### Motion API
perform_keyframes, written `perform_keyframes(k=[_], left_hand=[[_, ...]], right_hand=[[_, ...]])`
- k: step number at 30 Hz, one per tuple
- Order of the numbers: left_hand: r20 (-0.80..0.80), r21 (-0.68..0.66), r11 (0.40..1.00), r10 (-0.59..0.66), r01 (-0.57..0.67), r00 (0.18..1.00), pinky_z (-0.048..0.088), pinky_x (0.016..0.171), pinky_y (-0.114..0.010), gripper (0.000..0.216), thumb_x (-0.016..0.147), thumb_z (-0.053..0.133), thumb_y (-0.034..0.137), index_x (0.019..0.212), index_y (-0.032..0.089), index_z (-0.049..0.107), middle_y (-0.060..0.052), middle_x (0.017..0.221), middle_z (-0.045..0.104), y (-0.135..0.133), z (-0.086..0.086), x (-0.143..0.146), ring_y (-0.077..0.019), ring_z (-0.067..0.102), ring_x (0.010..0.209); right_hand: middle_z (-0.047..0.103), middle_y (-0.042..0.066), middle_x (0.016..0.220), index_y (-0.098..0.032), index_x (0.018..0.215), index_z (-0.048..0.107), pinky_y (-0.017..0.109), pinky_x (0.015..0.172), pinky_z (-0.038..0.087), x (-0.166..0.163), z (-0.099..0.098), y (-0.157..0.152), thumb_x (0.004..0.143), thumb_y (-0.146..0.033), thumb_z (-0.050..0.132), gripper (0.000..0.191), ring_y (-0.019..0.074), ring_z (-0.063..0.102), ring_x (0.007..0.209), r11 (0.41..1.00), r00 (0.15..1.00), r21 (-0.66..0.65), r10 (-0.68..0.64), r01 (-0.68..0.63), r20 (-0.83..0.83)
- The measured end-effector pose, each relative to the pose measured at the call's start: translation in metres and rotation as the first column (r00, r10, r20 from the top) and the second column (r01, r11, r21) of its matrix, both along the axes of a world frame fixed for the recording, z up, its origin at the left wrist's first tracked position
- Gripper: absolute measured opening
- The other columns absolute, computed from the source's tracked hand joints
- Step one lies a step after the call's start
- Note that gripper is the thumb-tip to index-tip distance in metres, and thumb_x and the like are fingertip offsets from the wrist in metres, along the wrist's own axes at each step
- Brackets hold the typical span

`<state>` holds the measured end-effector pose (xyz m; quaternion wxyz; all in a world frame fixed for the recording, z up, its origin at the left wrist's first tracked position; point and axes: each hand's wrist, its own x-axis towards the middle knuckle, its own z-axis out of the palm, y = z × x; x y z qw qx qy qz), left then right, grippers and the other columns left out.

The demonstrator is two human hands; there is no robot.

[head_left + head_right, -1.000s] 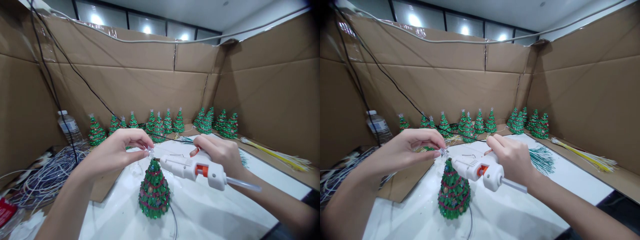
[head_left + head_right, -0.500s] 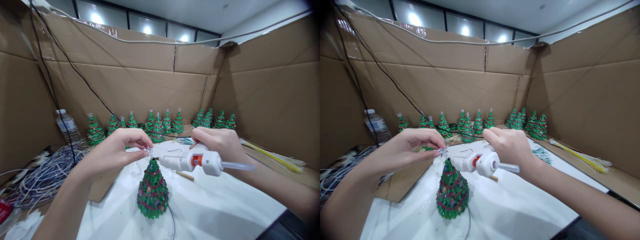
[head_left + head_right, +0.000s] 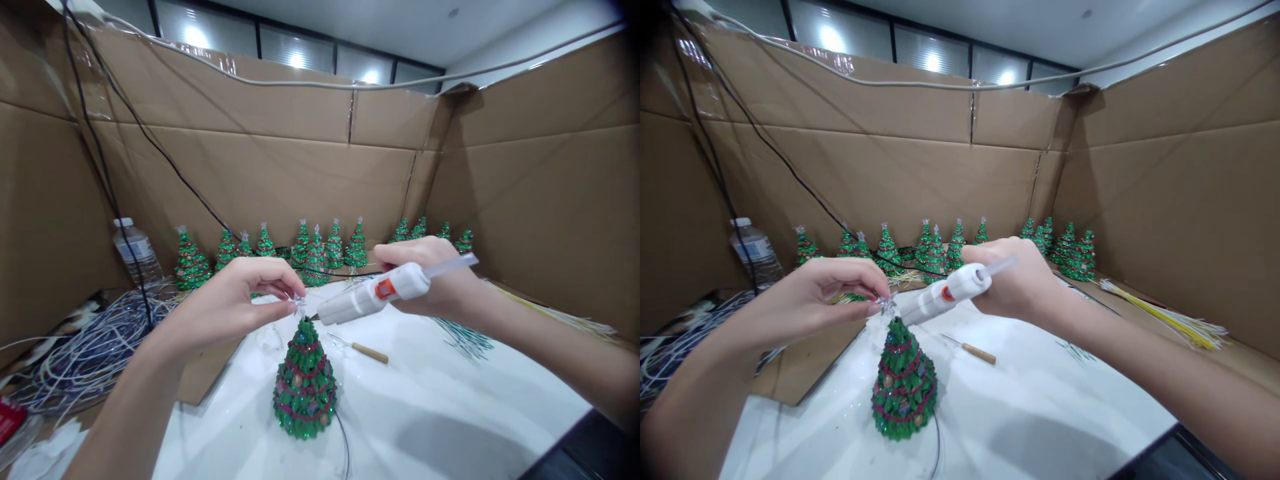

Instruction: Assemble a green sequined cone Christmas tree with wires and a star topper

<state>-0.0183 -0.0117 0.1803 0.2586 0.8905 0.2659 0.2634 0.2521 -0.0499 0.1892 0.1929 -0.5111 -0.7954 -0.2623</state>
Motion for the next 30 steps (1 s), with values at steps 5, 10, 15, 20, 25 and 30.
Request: perform_keyframes(k=[5, 10, 15, 20, 25, 30], left_hand=[[0.002, -0.018, 1.0, -0.003, 0.003, 1.0, 0.049, 0.076, -0.014, 0.007, 0.084, 0.06, 0.016, 0.087, 0.021, 0.065, 0.004, 0.092, 0.066, 0.0, 0.0, 0.001, -0.0075, 0.062, 0.085], [0.008, -0.027, 1.0, 0.002, -0.002, 1.0, 0.049, 0.076, -0.015, 0.007, 0.084, 0.06, 0.017, 0.087, 0.021, 0.065, 0.004, 0.092, 0.066, 0.0, -0.001, 0.002, -0.0075, 0.062, 0.085], [0.005, -0.029, 1.0, -0.002, 0.003, 1.0, 0.049, 0.076, -0.015, 0.006, 0.085, 0.06, 0.017, 0.087, 0.02, 0.065, 0.003, 0.091, 0.066, 0.001, -0.001, 0.002, -0.0076, 0.062, 0.085], [0.01, -0.038, 0.999, -0.002, 0.002, 1.0, 0.05, 0.075, -0.014, 0.007, 0.085, 0.06, 0.017, 0.088, 0.021, 0.065, 0.003, 0.091, 0.066, 0.002, -0.001, 0.003, -0.0076, 0.062, 0.085], [0.02, -0.051, 0.999, -0.006, 0.007, 1.0, 0.05, 0.077, -0.016, 0.007, 0.085, 0.06, 0.018, 0.088, 0.02, 0.065, 0.002, 0.091, 0.067, 0.002, -0.002, 0.004, -0.0091, 0.063, 0.086], [0.029, -0.059, 0.998, -0.003, 0.005, 1.0, 0.051, 0.08, -0.019, 0.007, 0.085, 0.059, 0.017, 0.088, 0.019, 0.065, 0.0, 0.093, 0.068, 0.001, -0.002, 0.005, -0.011, 0.064, 0.088]], right_hand=[[0.043, -0.004, 0.047, -0.02, 0.055, 0.038, 0.024, 0.044, 0.019, 0.002, -0.001, 0.017, 0.055, -0.016, 0.052, 0.015, 0.009, 0.035, 0.045, 0.976, 0.985, -0.17, 0.119, -0.139, -0.123], [0.037, -0.005, 0.047, -0.021, 0.055, 0.035, 0.024, 0.045, 0.025, 0.008, -0.011, 0.028, 0.059, -0.02, 0.055, 0.021, 0.0092, 0.036, 0.045, 0.943, 0.96, -0.292, 0.079, -0.159, -0.268], [0.045, -0.003, 0.053, -0.021, 0.059, 0.04, 0.024, 0.048, 0.031, 0.015, -0.016, 0.031, 0.062, -0.018, 0.055, 0.016, 0.0115, 0.045, 0.051, 0.943, 0.95, -0.296, 0.058, -0.153, -0.308], [0.042, -0.004, 0.053, -0.021, 0.058, 0.039, 0.025, 0.048, 0.032, 0.012, -0.017, 0.032, 0.061, -0.018, 0.056, 0.018, 0.0114, 0.044, 0.05, 0.943, 0.947, -0.294, 0.059, -0.157, -0.316], [0.039, -0.005, 0.052, -0.021, 0.058, 0.037, 0.025, 0.05, 0.033, 0.009, -0.022, 0.033, 0.06, -0.018, 0.057, 0.02, 0.0111, 0.043, 0.05, 0.943, 0.943, -0.285, 0.074, -0.172, -0.325], [0.046, -0.004, 0.055, -0.02, 0.061, 0.045, 0.024, 0.05, 0.035, 0.01, -0.033, 0.036, 0.062, -0.02, 0.055, 0.011, 0.0119, 0.047, 0.052, 0.933, 0.927, -0.292, 0.094, -0.208, -0.362]])
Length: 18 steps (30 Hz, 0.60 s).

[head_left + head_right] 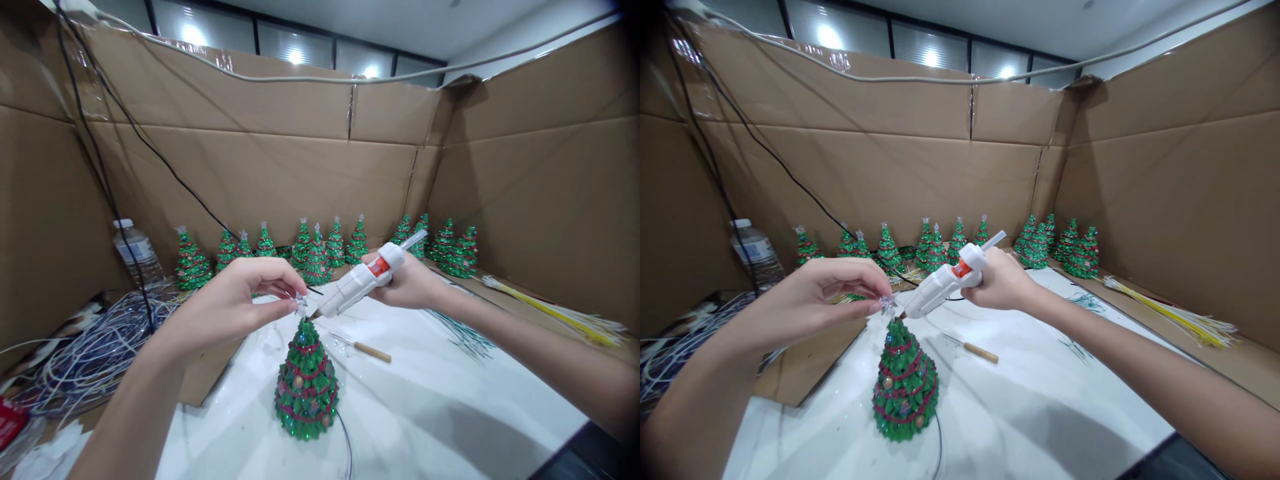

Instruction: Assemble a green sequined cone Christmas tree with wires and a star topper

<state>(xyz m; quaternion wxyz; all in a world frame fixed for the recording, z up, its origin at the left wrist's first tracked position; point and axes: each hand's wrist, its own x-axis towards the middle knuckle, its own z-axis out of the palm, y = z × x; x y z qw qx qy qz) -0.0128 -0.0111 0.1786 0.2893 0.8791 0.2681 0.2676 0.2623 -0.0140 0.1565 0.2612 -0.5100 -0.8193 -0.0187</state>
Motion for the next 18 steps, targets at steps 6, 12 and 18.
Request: perform_keyframes(k=[6, 12, 18], left_hand=[[0.005, -0.012, 1.0, -0.004, 0.004, 1.0, 0.051, 0.078, -0.019, 0.006, 0.085, 0.06, 0.019, 0.088, 0.018, 0.065, -0.001, 0.092, 0.067, -0.001, 0.001, 0.0, -0.0113, 0.064, 0.087], [0.001, 0.009, 1.0, 0.01, -0.01, 1.0, 0.05, 0.077, -0.018, 0.006, 0.085, 0.06, 0.019, 0.087, 0.018, 0.065, -0.001, 0.091, 0.067, -0.002, 0.002, 0.0, -0.0105, 0.063, 0.085], [-0.004, 0.039, 0.999, -0.002, 0.003, 1.0, 0.049, 0.075, -0.017, 0.005, 0.085, 0.061, 0.019, 0.086, 0.018, 0.065, 0.001, 0.089, 0.066, -0.002, 0.001, 0.0, -0.0091, 0.062, 0.083]], right_hand=[[0.051, -0.003, 0.056, -0.02, 0.063, 0.047, 0.023, 0.049, 0.034, 0.002, -0.017, -0.002, 0.063, -0.017, 0.051, 0.006, 0.0123, 0.05, 0.054, 0.999, 0.997, 0.022, 0.043, -0.042, -0.061], [0.04, -0.005, 0.05, -0.022, 0.061, 0.032, 0.023, 0.045, 0.028, 0.002, -0.032, -0.011, 0.068, -0.02, 0.048, 0.017, 0.0107, 0.042, 0.047, 0.992, 0.992, 0.113, 0.075, -0.063, -0.103], [0.04, -0.006, 0.053, -0.022, 0.063, 0.034, 0.023, 0.046, 0.023, 0.006, -0.041, -0.021, 0.061, -0.014, 0.05, 0.018, 0.0087, 0.034, 0.046, 0.957, 0.996, 0.289, 0.04, -0.015, -0.079]])
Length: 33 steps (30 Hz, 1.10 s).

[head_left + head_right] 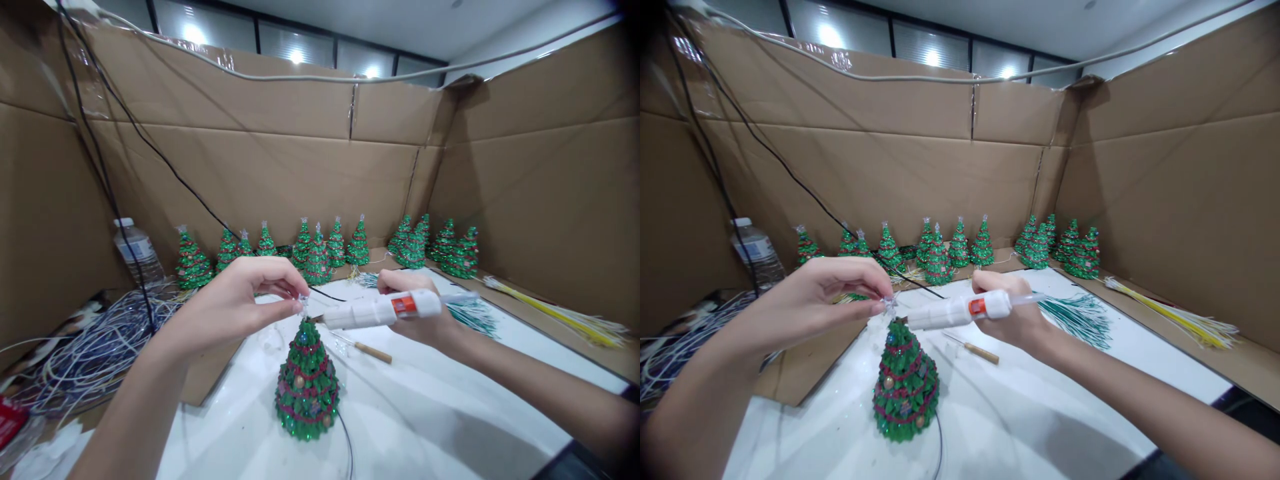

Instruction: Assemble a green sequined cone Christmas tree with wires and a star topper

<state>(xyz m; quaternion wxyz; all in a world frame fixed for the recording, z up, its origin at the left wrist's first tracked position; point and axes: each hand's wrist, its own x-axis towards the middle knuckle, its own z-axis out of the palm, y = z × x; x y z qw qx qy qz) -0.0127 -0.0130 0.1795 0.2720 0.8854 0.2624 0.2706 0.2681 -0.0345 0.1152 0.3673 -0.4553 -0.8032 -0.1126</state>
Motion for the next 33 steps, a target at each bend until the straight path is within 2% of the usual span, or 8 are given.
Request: perform_keyframes(k=[4, 11, 13, 17, 20, 24, 28, 33], left_hand=[[-0.004, 0.021, 1.0, -0.01, 0.01, 1.0, 0.048, 0.075, -0.017, 0.005, 0.085, 0.061, 0.019, 0.082, 0.018, 0.065, 0.001, 0.088, 0.065, 0.0, 0.001, 0.0, -0.0091, 0.061, 0.082], [-0.004, 0.024, 1.0, -0.011, 0.011, 1.0, 0.048, 0.074, -0.017, 0.005, 0.085, 0.061, 0.019, 0.082, 0.018, 0.065, 0.001, 0.087, 0.065, 0.0, 0.001, 0.0, -0.0089, 0.061, 0.081], [-0.005, 0.032, 0.999, -0.012, 0.012, 1.0, 0.049, 0.074, -0.017, 0.005, 0.085, 0.061, 0.019, 0.082, 0.018, 0.065, 0.0, 0.087, 0.065, 0.0, 0.001, 0.0, -0.0093, 0.061, 0.081], [-0.009, 0.047, 0.999, -0.009, 0.009, 1.0, 0.049, 0.075, -0.018, 0.006, 0.085, 0.061, 0.02, 0.081, 0.018, 0.066, 0.0, 0.088, 0.066, 0.0, 0.001, 0.001, -0.0099, 0.061, 0.082], [-0.016, 0.049, 0.999, -0.007, 0.008, 1.0, 0.049, 0.074, -0.017, 0.007, 0.085, 0.061, 0.02, 0.081, 0.018, 0.066, 0.0, 0.087, 0.066, 0.0, 0.002, 0.002, -0.0098, 0.061, 0.081], [-0.024, 0.045, 0.999, -0.022, 0.023, 0.999, 0.049, 0.074, -0.017, 0.008, 0.086, 0.06, 0.019, 0.082, 0.018, 0.066, -0.001, 0.088, 0.066, 0.0, 0.002, 0.002, -0.0098, 0.062, 0.082], [-0.018, 0.047, 0.999, -0.026, 0.027, 1.0, 0.049, 0.076, -0.019, 0.009, 0.086, 0.059, 0.02, 0.083, 0.018, 0.066, -0.002, 0.09, 0.066, 0.0, 0.002, 0.001, -0.0111, 0.062, 0.084], [-0.02, 0.043, 0.999, -0.032, 0.033, 0.999, 0.049, 0.077, -0.019, 0.008, 0.086, 0.059, 0.02, 0.082, 0.018, 0.065, -0.001, 0.09, 0.066, 0.001, 0.001, 0.002, -0.011, 0.062, 0.084]], right_hand=[[0.04, -0.005, 0.056, -0.021, 0.064, 0.037, 0.023, 0.049, 0.023, 0.002, -0.004, -0.006, 0.066, -0.014, 0.052, 0.017, 0.0089, 0.034, 0.049, 0.995, 0.999, 0.101, -0.03, 0.028, 0.019], [0.05, -0.002, 0.059, -0.02, 0.068, 0.043, 0.024, 0.052, 0.026, 0.005, -0.005, -0.007, 0.083, -0.023, 0.05, 0.016, 0.0102, 0.043, 0.052, 0.979, 0.995, 0.203, -0.023, 0.003, 0.097], [0.052, -0.001, 0.062, -0.02, 0.068, 0.044, 0.025, 0.053, 0.027, 0.005, -0.002, -0.006, 0.082, -0.023, 0.05, 0.016, 0.0108, 0.044, 0.054, 0.989, 0.996, 0.145, -0.02, 0.006, 0.09], [0.045, -0.004, 0.056, -0.021, 0.062, 0.04, 0.024, 0.05, 0.024, 0.002, 0.007, -0.004, 0.064, -0.021, 0.057, 0.017, 0.0098, 0.038, 0.051, 0.996, 1.0, -0.079, -0.029, 0.028, -0.011], [0.042, -0.006, 0.051, -0.021, 0.058, 0.037, 0.023, 0.046, 0.025, -0.002, 0.013, 0.0, 0.06, -0.024, 0.059, 0.022, 0.0092, 0.038, 0.047, 0.973, 0.997, -0.229, -0.003, -0.014, -0.076], [0.046, -0.005, 0.053, -0.02, 0.062, 0.045, 0.021, 0.043, 0.033, -0.003, 0.012, 0.007, 0.063, -0.022, 0.053, 0.008, 0.0103, 0.044, 0.049, 0.91, 0.986, -0.405, 0.015, -0.083, -0.168], [0.046, -0.005, 0.053, -0.02, 0.059, 0.046, 0.02, 0.042, 0.035, 0.001, 0.005, 0.013, 0.063, -0.02, 0.053, 0.008, 0.0094, 0.043, 0.047, 0.869, 0.974, -0.481, 0.002, -0.113, -0.226], [0.048, -0.005, 0.054, -0.019, 0.062, 0.049, 0.02, 0.042, 0.037, 0.004, -0.002, 0.014, 0.063, -0.018, 0.053, 0.004, 0.0099, 0.045, 0.048, 0.86, 0.967, -0.496, -0.013, -0.119, -0.255]])
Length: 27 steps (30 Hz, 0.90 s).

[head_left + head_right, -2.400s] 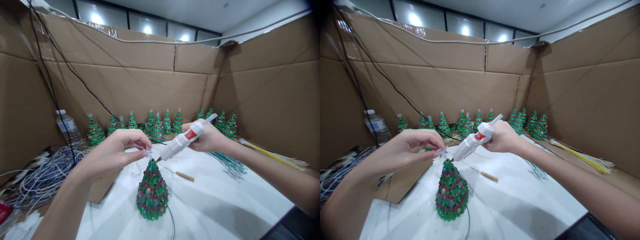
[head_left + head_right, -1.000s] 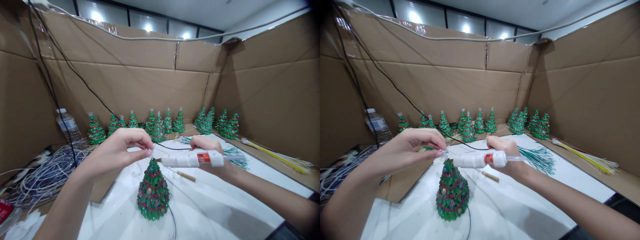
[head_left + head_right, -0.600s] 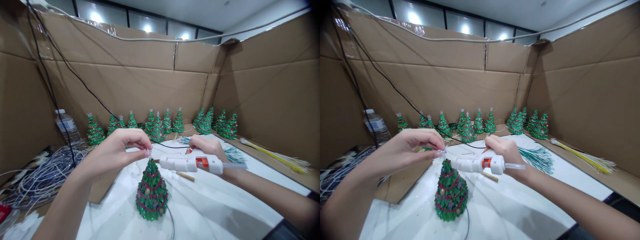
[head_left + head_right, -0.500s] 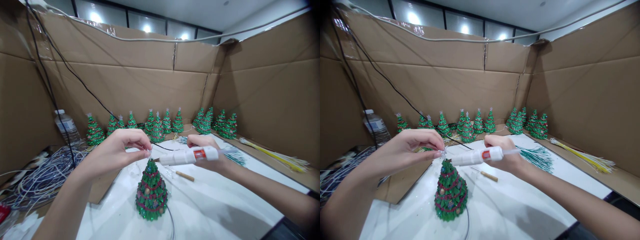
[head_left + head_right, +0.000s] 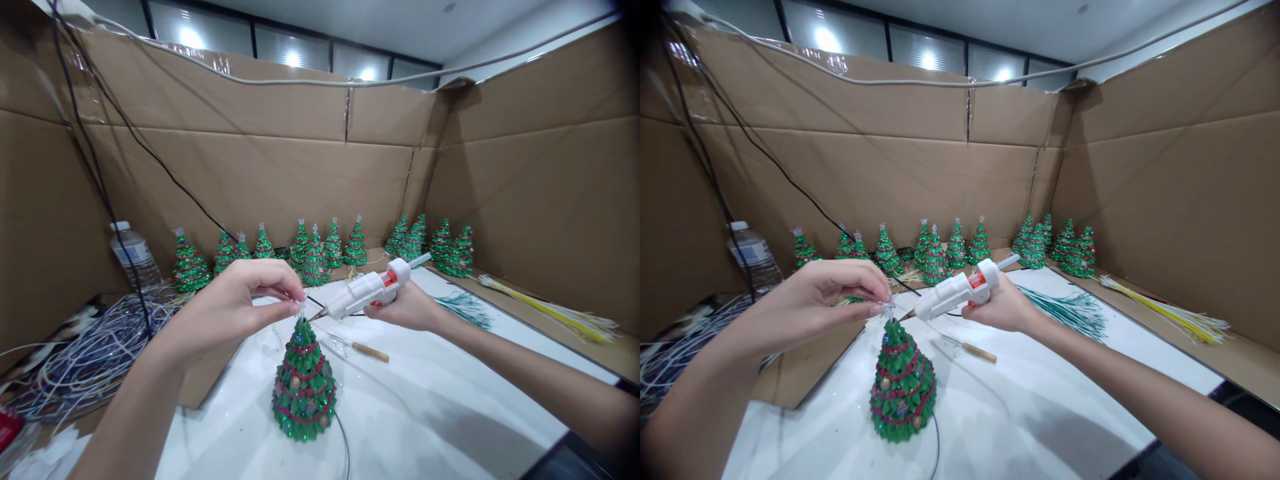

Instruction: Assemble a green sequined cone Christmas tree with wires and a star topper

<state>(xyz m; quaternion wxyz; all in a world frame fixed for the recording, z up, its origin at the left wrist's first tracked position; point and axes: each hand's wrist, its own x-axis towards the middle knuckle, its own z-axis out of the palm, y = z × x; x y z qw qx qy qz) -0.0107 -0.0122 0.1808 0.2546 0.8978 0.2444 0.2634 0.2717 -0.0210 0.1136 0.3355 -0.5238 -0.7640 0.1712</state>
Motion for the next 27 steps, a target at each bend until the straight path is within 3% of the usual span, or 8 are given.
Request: perform_keyframes(k=[7, 14, 18, 22, 27], left_hand=[[-0.006, -0.004, 1.0, -0.006, 0.006, 1.0, 0.048, 0.077, -0.017, 0.008, 0.085, 0.059, 0.015, 0.082, 0.018, 0.065, 0.0, 0.089, 0.065, -0.001, 0.0, 0.001, -0.0094, 0.062, 0.084], [-0.01, -0.014, 1.0, 0.0, 0.0, 1.0, 0.05, 0.075, -0.017, 0.009, 0.084, 0.058, 0.012, 0.083, 0.018, 0.066, 0.0, 0.088, 0.066, -0.003, -0.001, 0.002, -0.0095, 0.062, 0.083], [0.0, -0.042, 0.999, 0.009, -0.009, 1.0, 0.051, 0.076, -0.017, 0.009, 0.083, 0.059, 0.012, 0.084, 0.017, 0.066, 0.0, 0.088, 0.067, -0.002, -0.002, 0.003, -0.0096, 0.063, 0.083], [0.019, -0.076, 0.997, 0.033, -0.032, 0.999, 0.052, 0.074, -0.017, 0.007, 0.082, 0.06, 0.013, 0.082, 0.016, 0.066, -0.001, 0.086, 0.067, -0.003, -0.003, 0.005, -0.0102, 0.064, 0.081], [0.035, -0.088, 0.995, 0.054, -0.051, 0.998, 0.051, 0.07, -0.015, 0.006, 0.081, 0.061, 0.013, 0.08, 0.016, 0.066, 0.0, 0.083, 0.068, -0.004, -0.003, 0.006, -0.0094, 0.063, 0.078]], right_hand=[[0.059, 0.0, 0.065, -0.019, 0.071, 0.052, 0.025, 0.051, 0.043, 0.009, -0.007, -0.005, 0.07, -0.026, 0.056, 0.009, 0.0147, 0.055, 0.058, 0.994, 0.992, 0.075, -0.089, 0.083, 0.092], [0.055, 0.001, 0.072, -0.022, 0.074, 0.042, 0.027, 0.054, 0.027, 0.034, -0.034, -0.004, 0.075, -0.027, 0.053, 0.012, 0.0164, 0.045, 0.061, 0.934, 0.887, 0.258, -0.327, 0.249, 0.327], [0.057, 0.004, 0.083, -0.021, 0.084, 0.044, 0.027, 0.055, 0.024, 0.038, -0.054, -0.001, 0.076, -0.02, 0.05, 0.011, 0.0178, 0.047, 0.067, 0.936, 0.83, 0.261, -0.335, 0.238, 0.445], [0.056, 0.007, 0.092, -0.019, 0.088, 0.045, 0.028, 0.058, 0.025, 0.042, -0.072, 0.008, 0.067, -0.005, 0.047, 0.026, 0.0204, 0.05, 0.08, 0.945, 0.783, 0.254, -0.316, 0.208, 0.536], [0.054, 0.009, 0.096, -0.017, 0.092, 0.049, 0.03, 0.064, 0.032, 0.05, -0.09, 0.02, 0.065, -0.003, 0.049, 0.031, 0.0215, 0.051, 0.086, 0.952, 0.74, 0.24, -0.298, 0.188, 0.603]])
